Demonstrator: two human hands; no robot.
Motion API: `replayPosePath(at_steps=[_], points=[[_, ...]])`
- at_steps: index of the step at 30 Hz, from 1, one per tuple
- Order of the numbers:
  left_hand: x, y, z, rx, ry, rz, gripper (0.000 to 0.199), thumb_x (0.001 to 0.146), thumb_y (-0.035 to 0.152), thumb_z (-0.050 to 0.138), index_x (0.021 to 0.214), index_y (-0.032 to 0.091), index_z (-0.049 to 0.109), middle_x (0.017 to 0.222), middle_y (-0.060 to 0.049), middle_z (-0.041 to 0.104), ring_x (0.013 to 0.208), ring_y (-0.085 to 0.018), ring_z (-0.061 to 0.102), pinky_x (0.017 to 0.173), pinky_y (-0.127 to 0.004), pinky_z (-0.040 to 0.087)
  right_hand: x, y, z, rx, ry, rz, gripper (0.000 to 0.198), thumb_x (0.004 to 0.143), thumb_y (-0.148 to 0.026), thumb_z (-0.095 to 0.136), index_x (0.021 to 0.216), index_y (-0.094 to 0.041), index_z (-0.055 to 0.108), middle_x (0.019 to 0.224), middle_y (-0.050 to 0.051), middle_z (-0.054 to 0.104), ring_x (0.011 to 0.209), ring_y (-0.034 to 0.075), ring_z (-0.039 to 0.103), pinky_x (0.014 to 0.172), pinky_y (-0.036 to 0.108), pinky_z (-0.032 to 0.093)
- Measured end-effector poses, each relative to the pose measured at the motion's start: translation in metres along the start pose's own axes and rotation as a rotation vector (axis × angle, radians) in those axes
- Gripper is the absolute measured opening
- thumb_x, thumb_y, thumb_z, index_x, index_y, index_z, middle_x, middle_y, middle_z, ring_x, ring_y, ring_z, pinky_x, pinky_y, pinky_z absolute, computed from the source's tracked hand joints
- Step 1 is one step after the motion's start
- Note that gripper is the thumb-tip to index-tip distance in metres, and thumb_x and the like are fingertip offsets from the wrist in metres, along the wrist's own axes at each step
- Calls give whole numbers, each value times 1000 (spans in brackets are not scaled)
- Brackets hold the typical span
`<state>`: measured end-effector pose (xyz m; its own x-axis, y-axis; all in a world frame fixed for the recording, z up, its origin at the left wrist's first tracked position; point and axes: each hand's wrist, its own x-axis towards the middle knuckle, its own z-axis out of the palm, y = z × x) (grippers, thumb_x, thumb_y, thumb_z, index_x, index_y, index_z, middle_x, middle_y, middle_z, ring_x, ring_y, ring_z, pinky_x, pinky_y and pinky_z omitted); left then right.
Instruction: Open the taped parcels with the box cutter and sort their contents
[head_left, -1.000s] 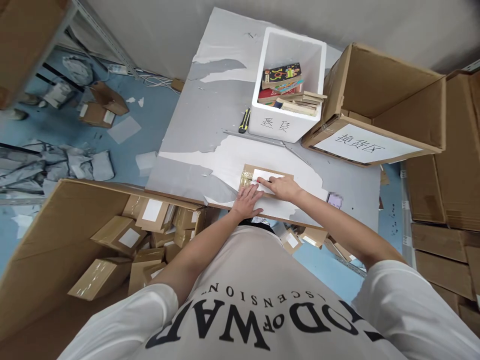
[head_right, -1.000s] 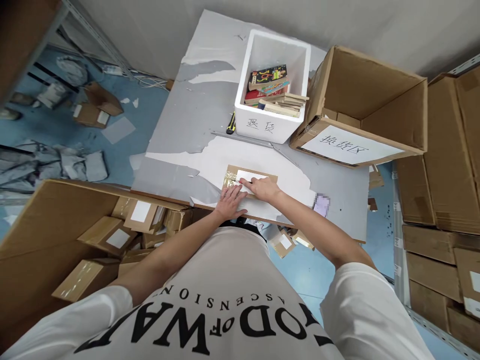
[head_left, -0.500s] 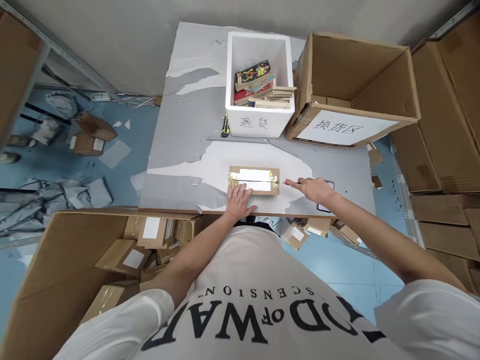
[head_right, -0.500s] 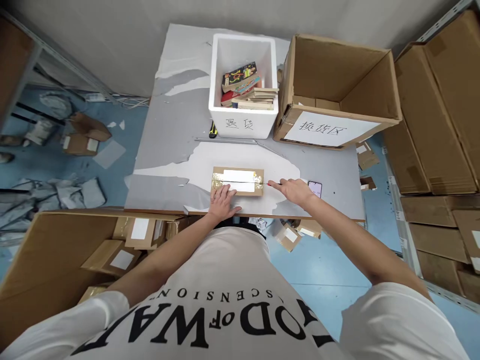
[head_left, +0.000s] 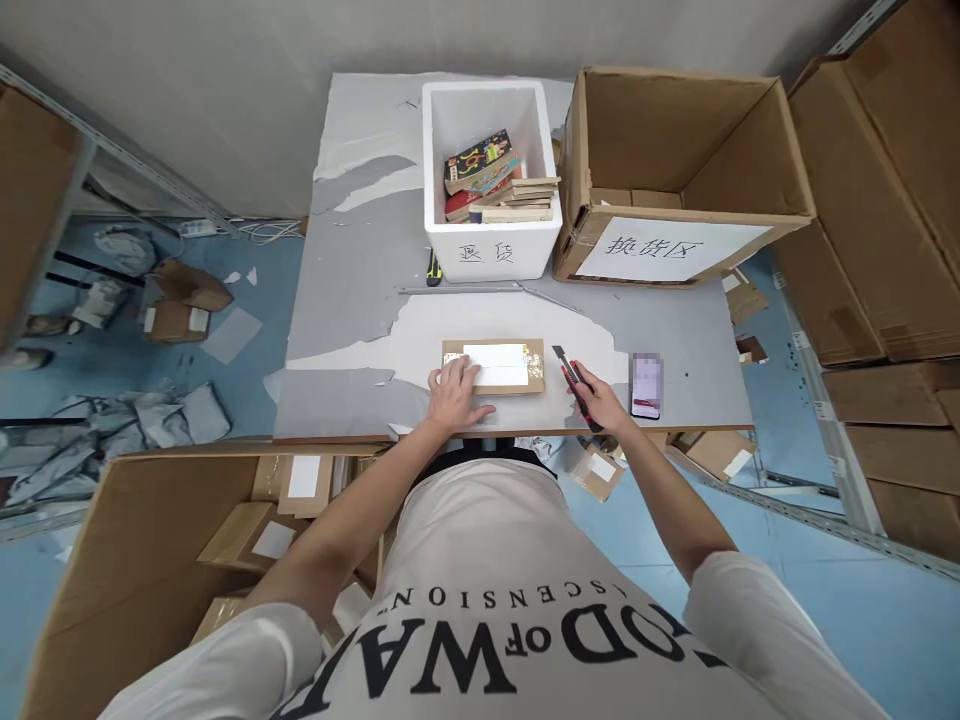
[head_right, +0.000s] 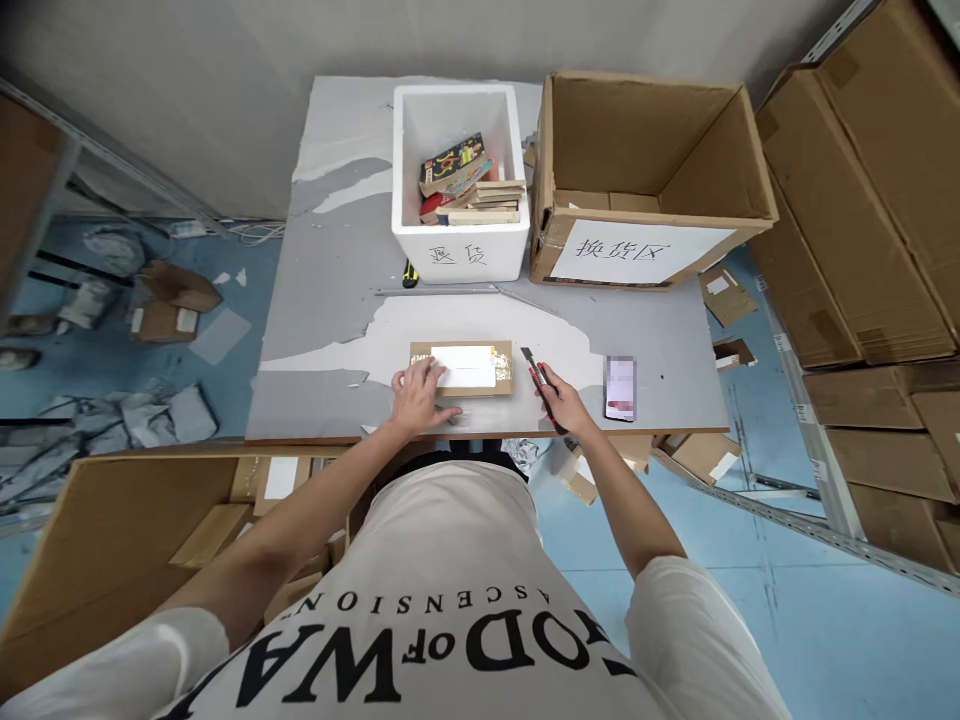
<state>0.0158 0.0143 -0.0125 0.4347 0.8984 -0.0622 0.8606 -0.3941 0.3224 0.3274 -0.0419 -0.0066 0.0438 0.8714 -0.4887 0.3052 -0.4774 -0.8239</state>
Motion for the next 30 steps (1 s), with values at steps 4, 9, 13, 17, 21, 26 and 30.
replayPosePath(at_steps=[4,9,13,17,21,26,30], points=[[22,-17,-6,20,-32,7,122,52,72,72,148,12,27,156,-26,15,144,-46,7,110,-61,13,5,1,19,148,-21,27,68,90,-45,45,152,-27,25,96,5,62,58,8,53,47,20,50],[31,-28,-1,-29,-61,47,121,54,77,67,149,14,26,156,-23,20,145,-45,7,110,-62,18,4,-1,19,178,-41,39,68,89,-44,47,152,-28,25,95,4,62,57,8,52,48,21,50],[33,-33,11,-101,16,94,120,52,77,68,146,11,32,151,-24,27,143,-46,11,111,-59,23,1,-5,14,153,-71,46,67,89,-47,49,150,-30,28,90,2,60,55,8,51,45,21,48],[33,-35,15,-144,55,100,120,50,76,71,144,12,35,149,-24,29,141,-48,14,109,-60,26,-1,-10,8,77,-95,32,69,88,-48,51,150,-27,31,82,0,58,52,7,48,45,20,46],[33,-33,13,-165,47,81,117,50,75,71,143,13,35,148,-24,29,140,-49,15,106,-61,31,-6,-7,-2,-16,-120,13,67,88,-46,52,148,-24,35,77,0,58,51,8,47,46,21,46],[33,-33,13,-168,38,71,117,51,76,70,143,13,35,148,-24,28,140,-49,14,105,-61,32,-24,5,-8,-65,-207,9,62,89,-43,50,147,-25,38,70,-1,58,51,10,49,49,24,46],[32,-34,14,-165,35,74,117,50,77,70,143,15,35,148,-23,29,141,-48,14,105,-60,33,-37,11,-4,-53,-270,52,60,91,-43,47,148,-25,37,69,-2,56,49,9,47,46,24,44]])
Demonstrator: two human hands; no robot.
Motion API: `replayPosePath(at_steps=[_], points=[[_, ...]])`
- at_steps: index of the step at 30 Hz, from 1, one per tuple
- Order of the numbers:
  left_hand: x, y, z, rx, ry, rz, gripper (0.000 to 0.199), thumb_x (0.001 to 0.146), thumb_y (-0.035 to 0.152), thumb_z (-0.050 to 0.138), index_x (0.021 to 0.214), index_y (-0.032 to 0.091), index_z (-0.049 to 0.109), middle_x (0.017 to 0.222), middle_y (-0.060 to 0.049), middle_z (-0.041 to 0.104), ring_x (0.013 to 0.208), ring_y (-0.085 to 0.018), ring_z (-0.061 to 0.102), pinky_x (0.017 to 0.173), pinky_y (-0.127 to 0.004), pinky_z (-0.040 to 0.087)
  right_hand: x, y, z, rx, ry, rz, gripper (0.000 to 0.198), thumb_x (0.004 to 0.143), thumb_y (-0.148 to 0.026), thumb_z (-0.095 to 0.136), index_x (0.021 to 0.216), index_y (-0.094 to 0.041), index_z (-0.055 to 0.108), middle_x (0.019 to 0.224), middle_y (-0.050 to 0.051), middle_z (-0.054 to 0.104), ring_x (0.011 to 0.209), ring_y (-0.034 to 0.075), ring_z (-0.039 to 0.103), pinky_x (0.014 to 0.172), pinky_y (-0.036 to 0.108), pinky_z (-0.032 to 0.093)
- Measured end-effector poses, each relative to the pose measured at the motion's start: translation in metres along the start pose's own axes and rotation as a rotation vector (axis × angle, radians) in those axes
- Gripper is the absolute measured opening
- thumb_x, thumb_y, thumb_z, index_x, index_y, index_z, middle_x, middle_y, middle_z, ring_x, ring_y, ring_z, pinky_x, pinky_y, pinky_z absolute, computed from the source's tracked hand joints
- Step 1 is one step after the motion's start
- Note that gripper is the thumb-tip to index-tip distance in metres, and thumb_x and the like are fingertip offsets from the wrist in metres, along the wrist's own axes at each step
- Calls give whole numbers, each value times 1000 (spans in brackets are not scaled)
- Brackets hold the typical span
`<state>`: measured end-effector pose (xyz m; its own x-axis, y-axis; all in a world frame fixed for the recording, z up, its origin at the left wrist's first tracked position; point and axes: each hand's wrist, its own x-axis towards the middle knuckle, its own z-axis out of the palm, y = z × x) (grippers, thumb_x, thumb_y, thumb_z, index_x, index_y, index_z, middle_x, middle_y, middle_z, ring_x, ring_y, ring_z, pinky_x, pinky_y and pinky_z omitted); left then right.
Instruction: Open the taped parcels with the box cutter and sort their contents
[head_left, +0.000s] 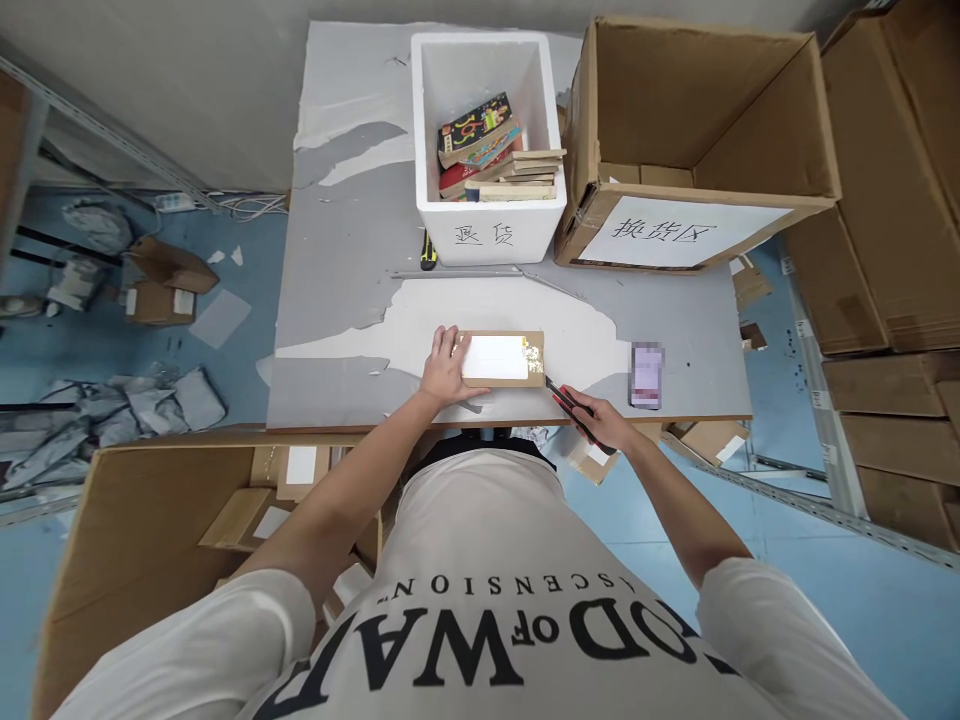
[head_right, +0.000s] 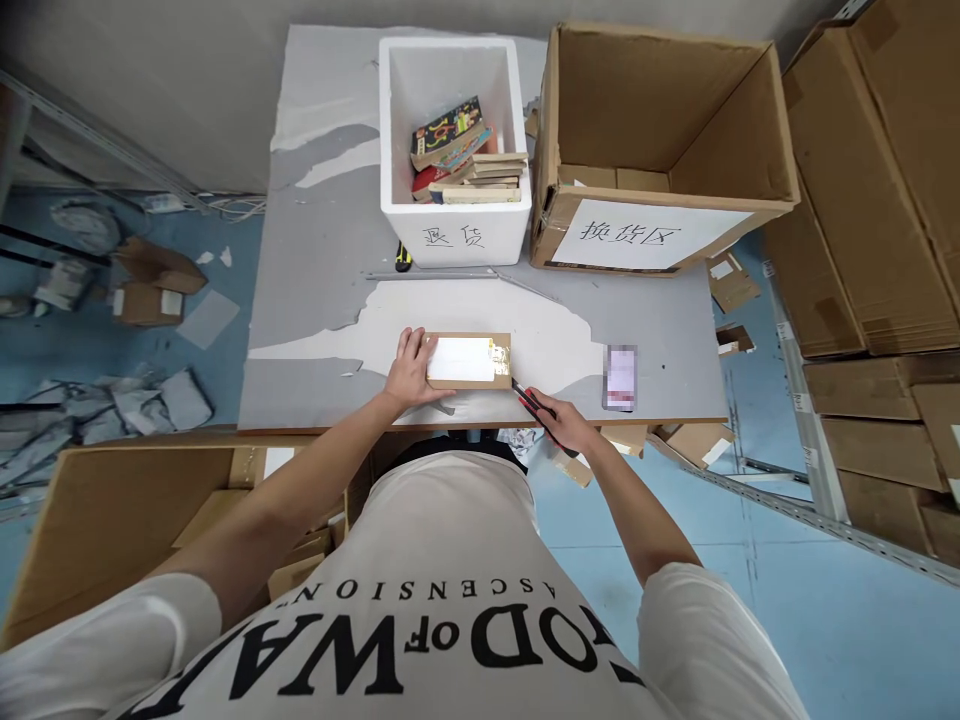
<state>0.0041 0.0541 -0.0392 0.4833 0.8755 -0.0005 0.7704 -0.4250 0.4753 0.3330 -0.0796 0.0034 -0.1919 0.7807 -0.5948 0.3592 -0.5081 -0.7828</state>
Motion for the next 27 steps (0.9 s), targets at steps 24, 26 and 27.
replayPosePath(at_steps=[24,26,27], points=[[18,-46,-21,-594,108,-310,62,90,56,40,140,20,45,152,-12,35,139,-28,36,109,-46,38,26,-13,85,709,448,-55,54,76,-60,61,119,-31,45,147,6,42,101,22,65,66,34,58],[25,-57,-23,-772,-30,-431,60,86,55,50,134,20,53,142,-13,49,128,-29,49,101,-49,46,32,-17,95,761,457,-52,54,76,-59,62,119,-32,44,149,4,39,112,24,62,72,37,59],[27,-61,-23,-862,-107,-473,59,83,54,54,132,20,55,136,-13,55,122,-28,54,97,-49,49,34,-17,97,782,473,-56,54,75,-58,63,118,-32,44,148,4,40,116,25,60,76,38,59]])
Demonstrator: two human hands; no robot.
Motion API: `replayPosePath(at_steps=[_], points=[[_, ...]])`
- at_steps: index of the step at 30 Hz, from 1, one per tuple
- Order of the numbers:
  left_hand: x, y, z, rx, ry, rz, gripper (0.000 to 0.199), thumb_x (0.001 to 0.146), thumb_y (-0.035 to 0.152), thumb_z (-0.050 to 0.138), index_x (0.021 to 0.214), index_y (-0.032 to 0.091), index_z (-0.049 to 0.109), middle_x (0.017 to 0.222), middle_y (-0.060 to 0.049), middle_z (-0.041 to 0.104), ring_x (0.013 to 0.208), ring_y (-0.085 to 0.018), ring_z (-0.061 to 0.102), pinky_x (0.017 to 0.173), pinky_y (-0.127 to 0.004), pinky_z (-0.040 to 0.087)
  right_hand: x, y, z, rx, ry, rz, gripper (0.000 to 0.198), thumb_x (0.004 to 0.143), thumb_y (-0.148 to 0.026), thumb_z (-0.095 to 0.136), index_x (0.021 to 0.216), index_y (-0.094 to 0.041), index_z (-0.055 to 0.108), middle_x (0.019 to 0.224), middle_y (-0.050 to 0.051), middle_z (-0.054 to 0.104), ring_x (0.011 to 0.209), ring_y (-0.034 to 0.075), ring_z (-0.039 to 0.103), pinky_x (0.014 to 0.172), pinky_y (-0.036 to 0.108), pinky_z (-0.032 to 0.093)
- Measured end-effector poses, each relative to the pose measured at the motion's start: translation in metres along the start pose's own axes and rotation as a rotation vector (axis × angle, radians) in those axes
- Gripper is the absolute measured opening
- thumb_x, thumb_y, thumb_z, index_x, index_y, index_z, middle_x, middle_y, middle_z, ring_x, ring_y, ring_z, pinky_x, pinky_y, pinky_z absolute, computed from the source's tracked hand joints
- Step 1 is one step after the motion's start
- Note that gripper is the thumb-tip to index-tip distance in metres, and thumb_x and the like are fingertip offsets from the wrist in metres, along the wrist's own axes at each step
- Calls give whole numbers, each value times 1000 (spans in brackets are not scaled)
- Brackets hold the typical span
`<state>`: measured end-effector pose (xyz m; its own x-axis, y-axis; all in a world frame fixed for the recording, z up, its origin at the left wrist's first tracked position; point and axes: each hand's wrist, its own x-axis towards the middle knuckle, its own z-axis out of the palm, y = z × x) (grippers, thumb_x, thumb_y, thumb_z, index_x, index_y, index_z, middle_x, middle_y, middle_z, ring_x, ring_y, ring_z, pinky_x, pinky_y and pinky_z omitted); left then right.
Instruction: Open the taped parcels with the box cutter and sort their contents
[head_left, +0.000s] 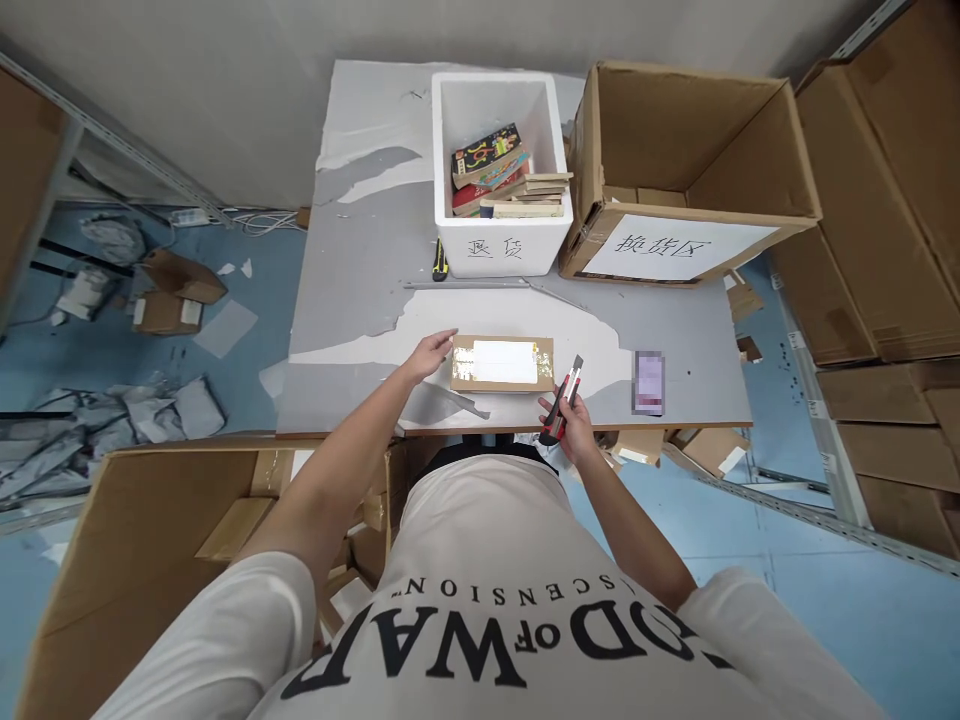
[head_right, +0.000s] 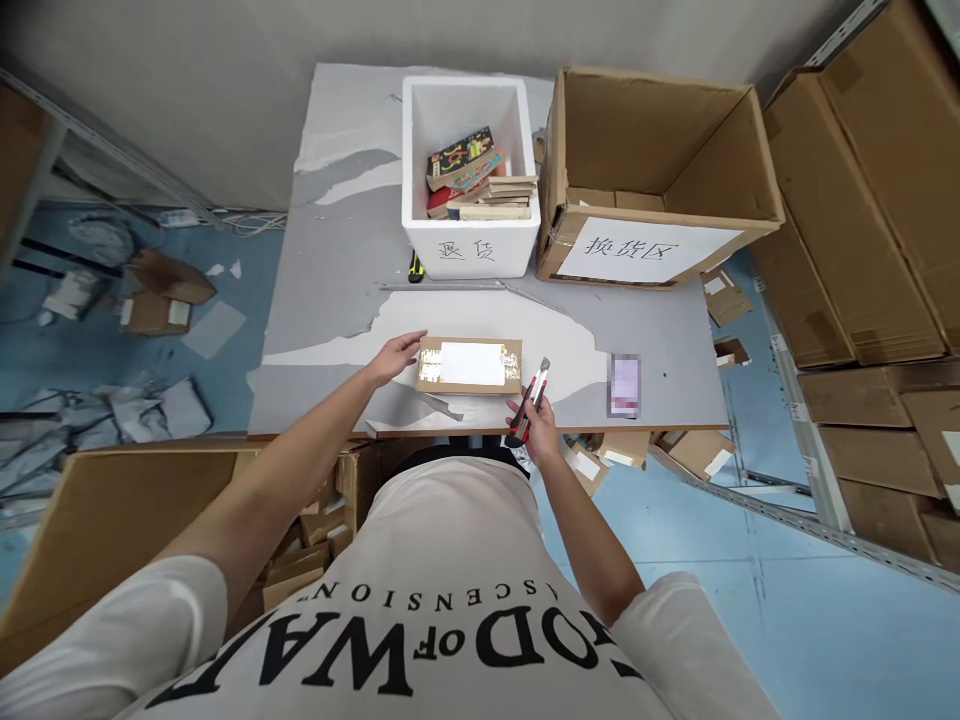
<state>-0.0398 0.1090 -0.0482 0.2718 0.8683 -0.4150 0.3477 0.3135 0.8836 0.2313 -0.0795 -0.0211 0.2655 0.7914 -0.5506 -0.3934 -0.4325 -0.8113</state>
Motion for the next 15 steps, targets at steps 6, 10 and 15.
replayPosePath(at_steps=[6,10,15], points=[[-5,-6,-1,-216,-102,-75,55,75,52,65,120,21,60,122,-10,64,110,-24,60,88,-45,55,11,1,-2,10,55,-63,52,73,-56,66,113,-28,49,129,6,58,119,25,59,90,42,56],[-24,-10,1,-294,-78,-28,55,69,51,72,112,19,61,120,-9,63,106,-22,62,90,-45,55,39,-20,-8,-39,37,-118,45,76,-52,64,110,-26,50,123,6,61,112,22,63,91,40,56],[-60,-20,20,-315,-29,-22,57,60,51,79,103,17,62,96,-5,68,88,-18,65,84,-40,57,101,-75,-1,-87,-77,-129,29,80,-38,65,103,-25,52,115,4,65,91,16,69,84,37,59]])
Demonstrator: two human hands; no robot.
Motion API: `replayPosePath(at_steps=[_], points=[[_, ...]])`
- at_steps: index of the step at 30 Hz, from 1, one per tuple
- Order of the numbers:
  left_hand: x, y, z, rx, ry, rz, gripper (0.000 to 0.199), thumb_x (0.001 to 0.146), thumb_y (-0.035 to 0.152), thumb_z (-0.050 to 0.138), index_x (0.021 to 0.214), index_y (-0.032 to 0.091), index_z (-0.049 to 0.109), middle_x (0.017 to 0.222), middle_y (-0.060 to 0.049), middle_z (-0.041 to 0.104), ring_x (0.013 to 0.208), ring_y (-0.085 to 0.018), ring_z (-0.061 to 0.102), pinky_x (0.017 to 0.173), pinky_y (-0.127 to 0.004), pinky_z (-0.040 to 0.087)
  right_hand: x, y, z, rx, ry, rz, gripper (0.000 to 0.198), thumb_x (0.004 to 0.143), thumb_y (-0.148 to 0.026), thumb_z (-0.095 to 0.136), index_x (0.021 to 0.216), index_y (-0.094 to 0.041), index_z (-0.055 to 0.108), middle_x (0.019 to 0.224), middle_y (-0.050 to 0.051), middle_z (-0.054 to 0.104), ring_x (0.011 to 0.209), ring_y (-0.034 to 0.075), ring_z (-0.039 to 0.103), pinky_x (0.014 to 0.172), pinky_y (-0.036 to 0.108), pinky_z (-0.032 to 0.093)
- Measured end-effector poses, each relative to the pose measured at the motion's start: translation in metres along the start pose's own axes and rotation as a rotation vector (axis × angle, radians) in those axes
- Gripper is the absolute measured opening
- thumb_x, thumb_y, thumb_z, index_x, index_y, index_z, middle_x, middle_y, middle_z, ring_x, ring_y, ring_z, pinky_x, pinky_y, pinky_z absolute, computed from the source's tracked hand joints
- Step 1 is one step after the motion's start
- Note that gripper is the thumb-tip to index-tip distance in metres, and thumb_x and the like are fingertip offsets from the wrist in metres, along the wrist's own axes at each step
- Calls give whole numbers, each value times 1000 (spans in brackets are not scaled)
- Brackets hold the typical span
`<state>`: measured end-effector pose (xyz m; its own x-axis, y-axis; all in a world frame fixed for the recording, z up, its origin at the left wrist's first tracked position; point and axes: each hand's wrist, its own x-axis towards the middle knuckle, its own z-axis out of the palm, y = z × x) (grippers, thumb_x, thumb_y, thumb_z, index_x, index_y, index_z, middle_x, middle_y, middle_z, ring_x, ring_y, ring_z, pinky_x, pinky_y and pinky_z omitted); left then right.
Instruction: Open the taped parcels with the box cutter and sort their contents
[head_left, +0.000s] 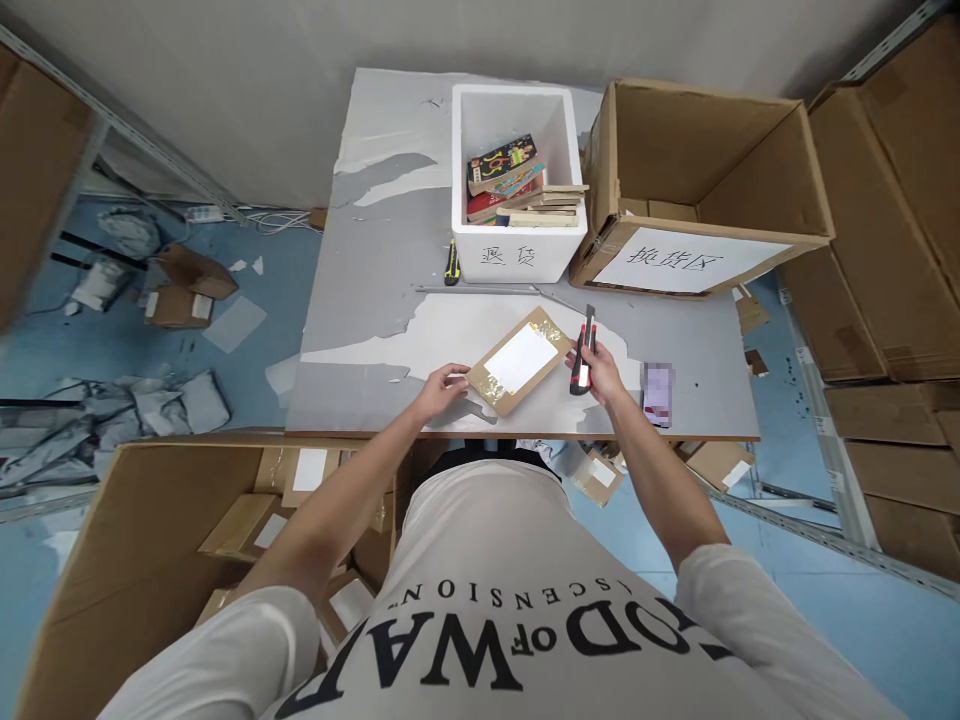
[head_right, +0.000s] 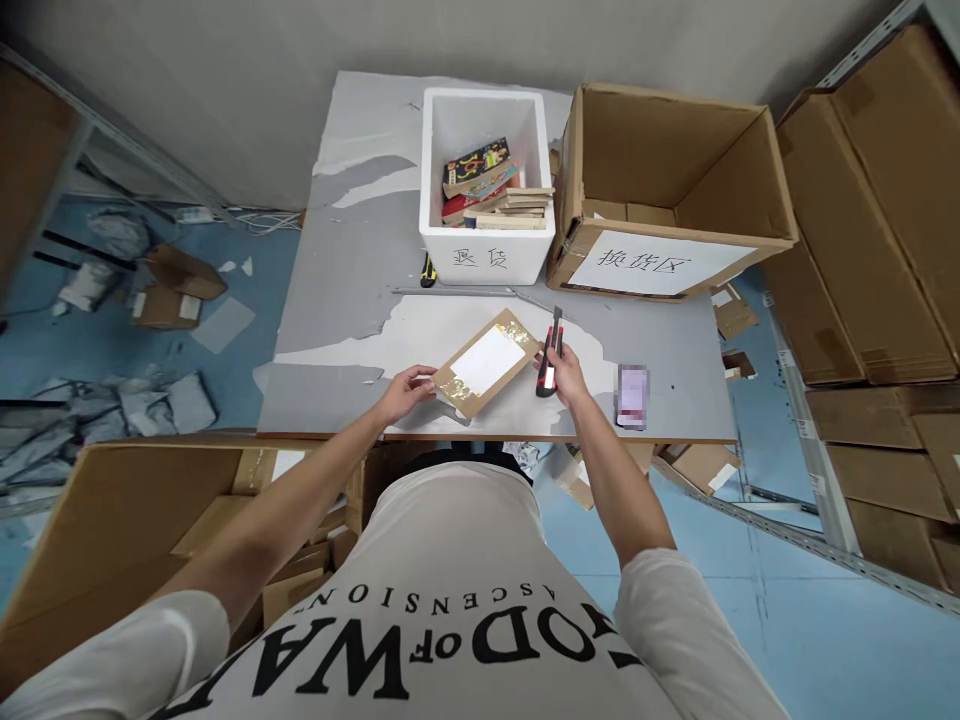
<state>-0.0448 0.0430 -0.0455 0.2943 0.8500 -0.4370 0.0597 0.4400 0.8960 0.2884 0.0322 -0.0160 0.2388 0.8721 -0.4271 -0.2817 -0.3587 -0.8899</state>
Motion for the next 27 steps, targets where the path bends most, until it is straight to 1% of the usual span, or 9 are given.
replayPosePath(at_steps=[3,5,8,11,16,21,23,25,27], points=[[-19,-16,21,0,77,-15,55,59,51,79,98,16,63,84,-4,68,76,-16,66,76,-35,58,40,-26,15,-53,-77,50,23,80,-29,65,99,-23,54,103,2,67,77,13,68,75,32,61],[-29,-28,37,18,140,-10,51,62,51,77,96,16,64,85,-4,69,69,-14,65,72,-32,58,60,-36,29,-112,-119,70,18,80,-24,64,96,-22,54,95,1,67,71,11,66,69,29,60],[-38,-41,56,60,189,2,44,64,48,76,93,16,65,93,-6,69,64,-13,64,65,-28,56,76,-37,48,-197,-153,70,13,81,-20,63,91,-20,55,84,-1,65,64,9,61,62,25,57],[-41,-47,64,83,193,-7,41,65,46,75,91,16,66,97,-7,70,63,-12,63,60,-26,55,80,-29,56,-240,-149,53,13,80,-22,63,89,-20,55,75,-3,60,60,8,57,60,25,55],[-39,-48,60,109,183,5,41,67,47,75,91,16,67,98,-9,70,68,-14,66,65,-28,56,79,-17,54,-231,-185,26,25,76,-34,70,90,-21,53,77,-2,59,69,11,58,65,29,56],[-40,-45,50,192,106,25,37,69,43,74,94,16,66,100,-10,71,83,-21,71,82,-37,57,72,-16,51,-223,-161,-27,30,72,-38,70,92,-22,53,89,0,62,80,13,59,66,28,55],[-37,-38,40,231,30,31,39,67,36,74,100,16,66,105,-12,70,95,-25,70,89,-40,55,59,-14,44,-188,-108,-74,33,72,-39,70,96,-23,54,102,1,63,86,14,61,67,27,55],[-26,-27,25,274,-34,29,47,64,28,74,109,16,64,114,-13,68,106,-28,66,93,-42,52,34,-8,30,-131,-45,-105,37,73,-42,69,102,-25,53,115,2,62,91,14,63,69,28,55],[-4,-11,11,319,2,22,50,65,26,72,114,16,63,122,-14,65,110,-29,64,98,-44,49,-2,5,14,-74,7,-81,40,75,-46,67,107,-27,51,123,3,61,88,15,66,70,29,56]])
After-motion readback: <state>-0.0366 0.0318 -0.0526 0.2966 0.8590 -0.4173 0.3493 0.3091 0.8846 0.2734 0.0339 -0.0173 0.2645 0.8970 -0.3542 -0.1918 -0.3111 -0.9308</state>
